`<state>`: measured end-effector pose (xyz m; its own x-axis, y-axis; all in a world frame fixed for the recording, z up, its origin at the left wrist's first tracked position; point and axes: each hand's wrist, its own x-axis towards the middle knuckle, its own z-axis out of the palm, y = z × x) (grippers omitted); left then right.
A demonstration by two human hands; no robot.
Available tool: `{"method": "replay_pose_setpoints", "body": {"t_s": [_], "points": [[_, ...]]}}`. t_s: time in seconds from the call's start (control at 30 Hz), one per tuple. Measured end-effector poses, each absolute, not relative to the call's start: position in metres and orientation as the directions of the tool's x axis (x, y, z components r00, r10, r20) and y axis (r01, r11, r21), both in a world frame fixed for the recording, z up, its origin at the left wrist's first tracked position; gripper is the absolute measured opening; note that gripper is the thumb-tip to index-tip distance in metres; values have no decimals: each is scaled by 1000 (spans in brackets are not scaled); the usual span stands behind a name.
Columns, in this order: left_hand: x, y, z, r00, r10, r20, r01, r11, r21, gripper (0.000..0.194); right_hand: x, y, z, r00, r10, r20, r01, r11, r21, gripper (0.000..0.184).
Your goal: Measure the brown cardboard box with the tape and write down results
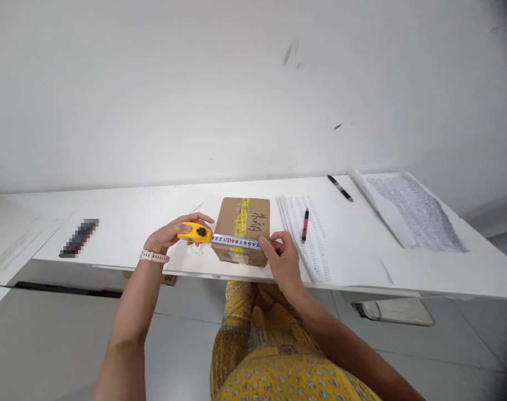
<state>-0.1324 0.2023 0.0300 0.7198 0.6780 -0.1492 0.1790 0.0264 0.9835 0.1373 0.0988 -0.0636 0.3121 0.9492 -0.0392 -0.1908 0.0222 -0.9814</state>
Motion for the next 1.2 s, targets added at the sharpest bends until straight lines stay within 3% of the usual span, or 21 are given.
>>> {"method": "replay_pose_setpoints", "body": {"t_s": [0.2,0.33,0.4,0.5,0.6,0.77,0.87,1.0,1.2], "points": [[-134,169,60,812,558,-171,278,-111,954,75,148,85,-37,207,954,218,-6,225,-974,15],[-120,118,48,837,520,-168,318,-213,924,68,157,69,-16,96,902,422,123,410,-904,6],[-111,92,26,806,571,-157,267,-114,957,62,161,65,-12,22,898,439,176,429,-886,7],[-105,59,-14,744,640,-192,56,225,973,64,166,64,-15,-40,924,381,182,381,-906,4],[-110,37,-40,669,723,-172,-228,420,879,64,173,67,-21,-59,930,363,135,368,-920,16],[-131,29,-40,485,875,-11,-517,297,803,69,183,74,-42,116,938,327,167,306,-937,22],[-133,33,-32,271,962,37,-558,126,820,67,185,75,-61,146,940,307,275,260,-926,30],[-116,45,-35,34,999,11,-558,10,830,58,183,70,-83,84,950,302,391,247,-887,54],[-90,62,-57,-52,996,-77,-555,35,831,48,178,68,-100,-10,971,240,477,216,-852,80]]}}
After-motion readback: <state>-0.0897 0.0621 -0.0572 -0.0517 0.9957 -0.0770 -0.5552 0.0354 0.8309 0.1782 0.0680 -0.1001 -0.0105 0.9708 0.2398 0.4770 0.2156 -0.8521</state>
